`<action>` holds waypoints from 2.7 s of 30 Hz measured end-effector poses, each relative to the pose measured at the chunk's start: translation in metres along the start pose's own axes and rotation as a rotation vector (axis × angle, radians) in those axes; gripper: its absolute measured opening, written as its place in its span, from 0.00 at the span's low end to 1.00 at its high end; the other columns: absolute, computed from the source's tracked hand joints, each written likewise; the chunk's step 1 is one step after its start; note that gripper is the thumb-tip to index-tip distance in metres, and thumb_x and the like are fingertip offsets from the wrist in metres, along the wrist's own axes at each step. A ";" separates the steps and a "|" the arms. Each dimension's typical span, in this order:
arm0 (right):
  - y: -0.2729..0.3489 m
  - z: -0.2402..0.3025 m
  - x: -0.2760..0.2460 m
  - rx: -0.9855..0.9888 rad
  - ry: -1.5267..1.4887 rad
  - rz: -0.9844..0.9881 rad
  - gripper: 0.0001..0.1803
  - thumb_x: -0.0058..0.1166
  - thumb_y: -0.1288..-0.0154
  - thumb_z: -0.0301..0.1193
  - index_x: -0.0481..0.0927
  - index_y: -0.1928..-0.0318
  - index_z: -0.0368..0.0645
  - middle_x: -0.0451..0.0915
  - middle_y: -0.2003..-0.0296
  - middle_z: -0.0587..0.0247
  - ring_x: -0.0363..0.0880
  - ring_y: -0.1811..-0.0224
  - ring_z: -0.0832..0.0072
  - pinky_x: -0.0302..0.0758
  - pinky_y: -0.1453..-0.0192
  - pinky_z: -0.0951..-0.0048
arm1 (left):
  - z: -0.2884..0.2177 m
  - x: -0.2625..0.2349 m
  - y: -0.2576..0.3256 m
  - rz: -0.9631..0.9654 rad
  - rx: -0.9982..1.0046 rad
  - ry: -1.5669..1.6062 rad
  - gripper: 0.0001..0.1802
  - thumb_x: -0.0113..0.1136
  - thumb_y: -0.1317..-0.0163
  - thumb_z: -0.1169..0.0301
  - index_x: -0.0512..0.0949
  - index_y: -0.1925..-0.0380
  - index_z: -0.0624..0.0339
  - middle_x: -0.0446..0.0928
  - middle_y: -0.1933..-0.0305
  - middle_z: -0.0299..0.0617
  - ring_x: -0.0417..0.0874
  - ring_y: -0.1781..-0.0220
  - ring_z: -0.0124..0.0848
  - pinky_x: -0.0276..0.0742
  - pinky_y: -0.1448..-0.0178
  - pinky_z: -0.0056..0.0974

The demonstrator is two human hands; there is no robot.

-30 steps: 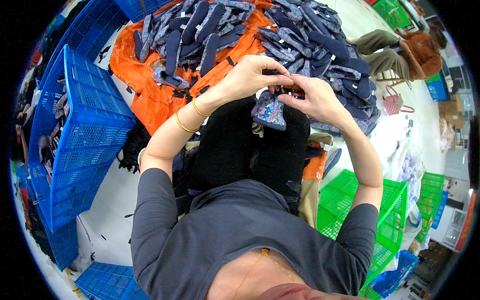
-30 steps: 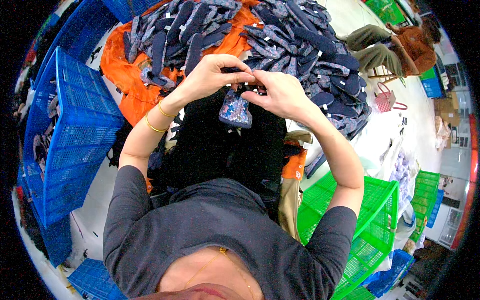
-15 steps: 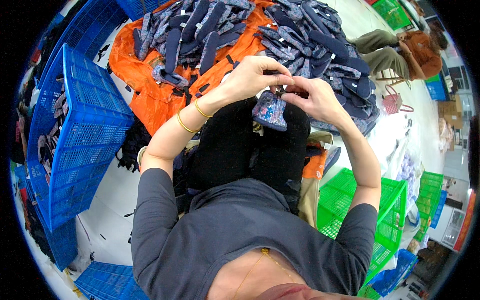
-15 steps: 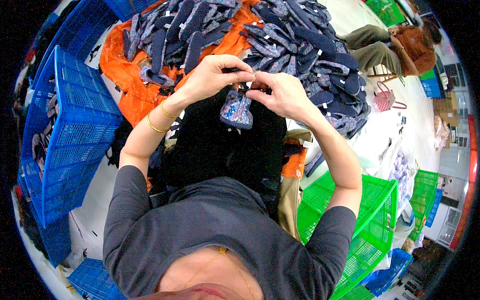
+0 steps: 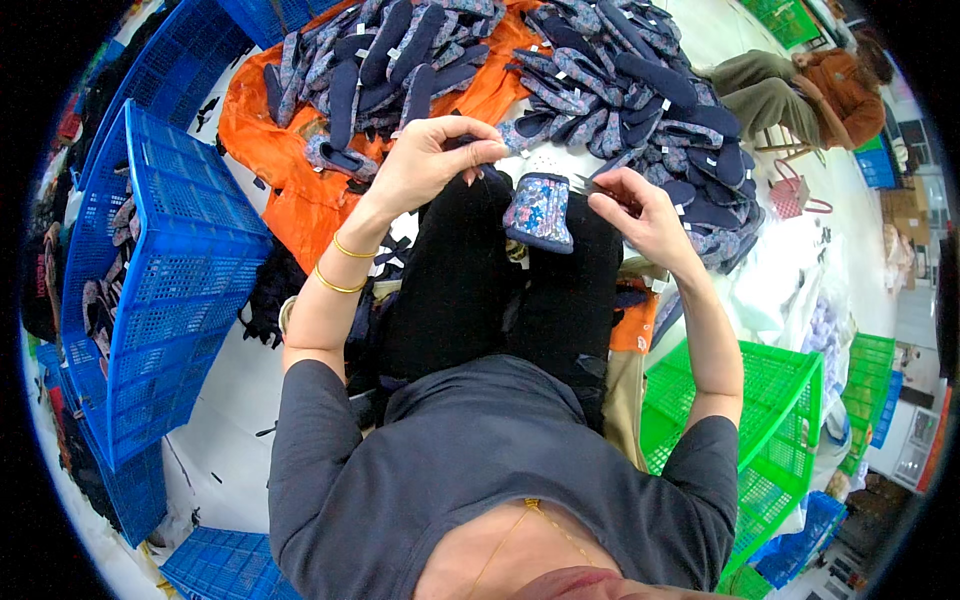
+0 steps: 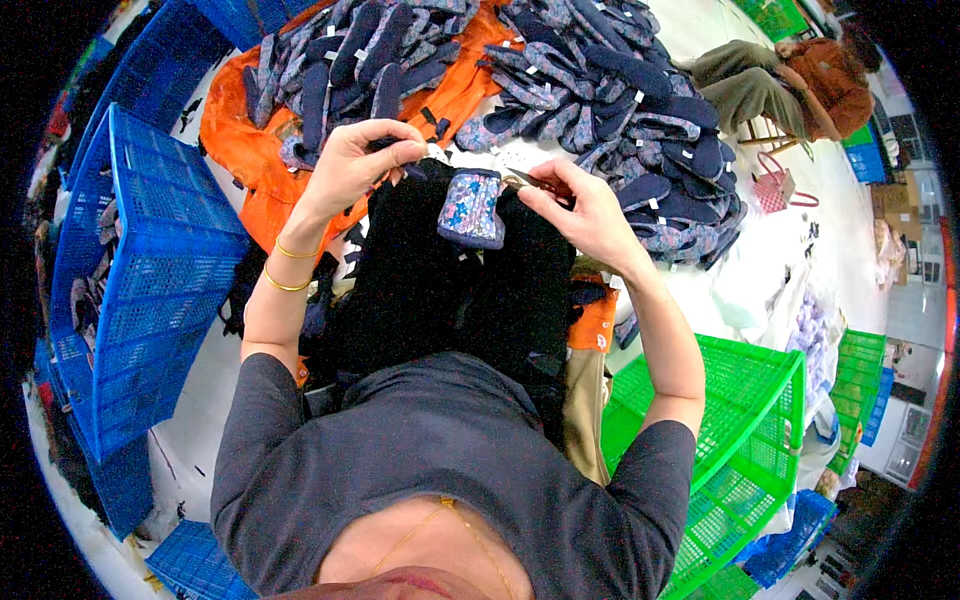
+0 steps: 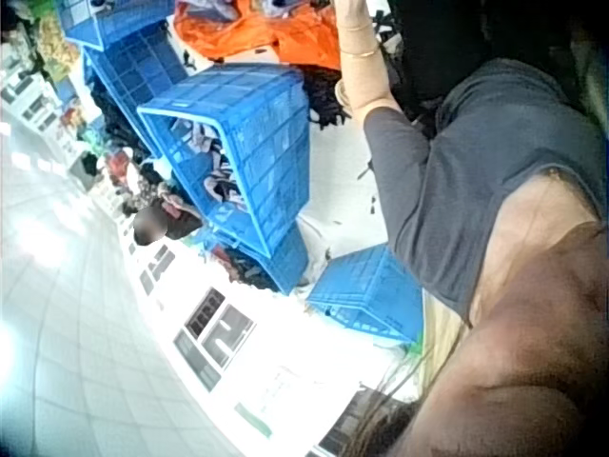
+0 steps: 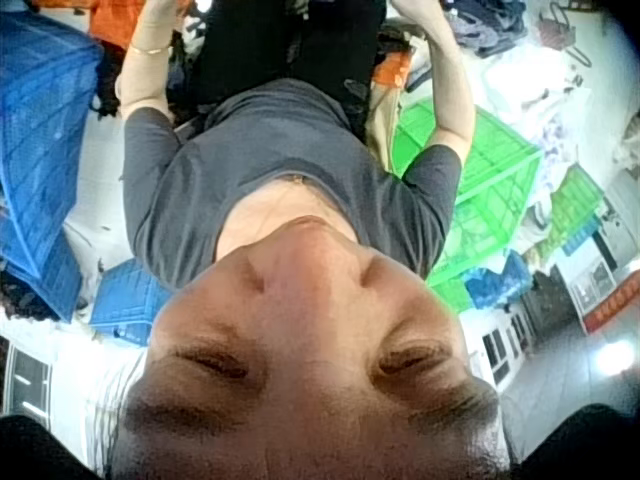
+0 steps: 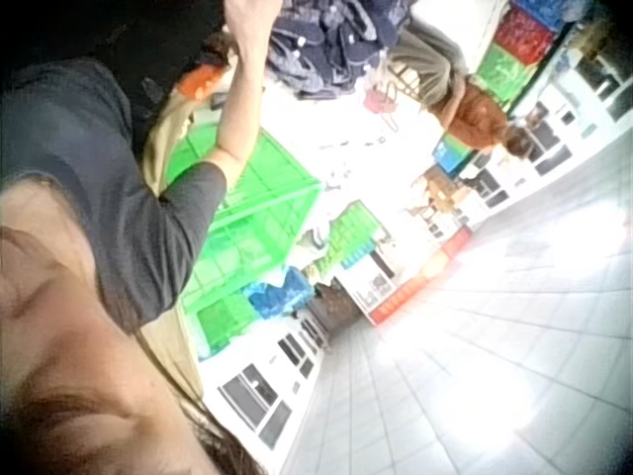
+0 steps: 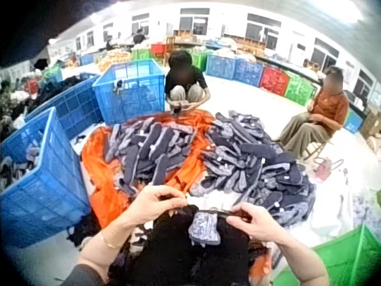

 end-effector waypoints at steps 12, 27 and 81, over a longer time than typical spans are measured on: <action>-0.017 0.055 0.004 -0.219 0.455 0.055 0.16 0.62 0.39 0.35 0.78 0.55 0.39 0.80 0.67 0.58 0.80 0.68 0.70 0.75 0.62 0.72 | 0.015 0.041 0.000 0.164 -0.126 -0.358 0.15 0.67 0.40 0.60 0.81 0.63 0.60 0.76 0.74 0.30 0.70 0.76 0.18 0.64 0.72 0.26; -0.027 0.086 0.009 -0.299 0.685 0.192 0.15 0.57 0.38 0.43 0.77 0.61 0.44 0.80 0.67 0.56 0.81 0.65 0.57 0.76 0.63 0.60 | 0.038 0.039 0.006 0.080 -0.115 -0.188 0.10 0.61 0.34 0.65 0.78 0.63 0.62 0.75 0.67 0.31 0.71 0.63 0.19 0.69 0.56 0.29; -0.028 0.025 -0.003 -0.188 0.048 0.073 0.20 0.58 0.34 0.37 0.77 0.46 0.38 0.80 0.58 0.61 0.77 0.59 0.74 0.73 0.53 0.74 | 0.049 0.045 -0.001 -0.115 -0.060 0.109 0.10 0.60 0.33 0.67 0.78 0.62 0.64 0.77 0.66 0.31 0.74 0.65 0.18 0.72 0.59 0.25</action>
Point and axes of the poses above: each hand's wrist, its own y-axis away from the middle knuckle, its own x-axis out of the palm, z = x × y, the point moved 7 cm from there along -y, towards the middle knuckle
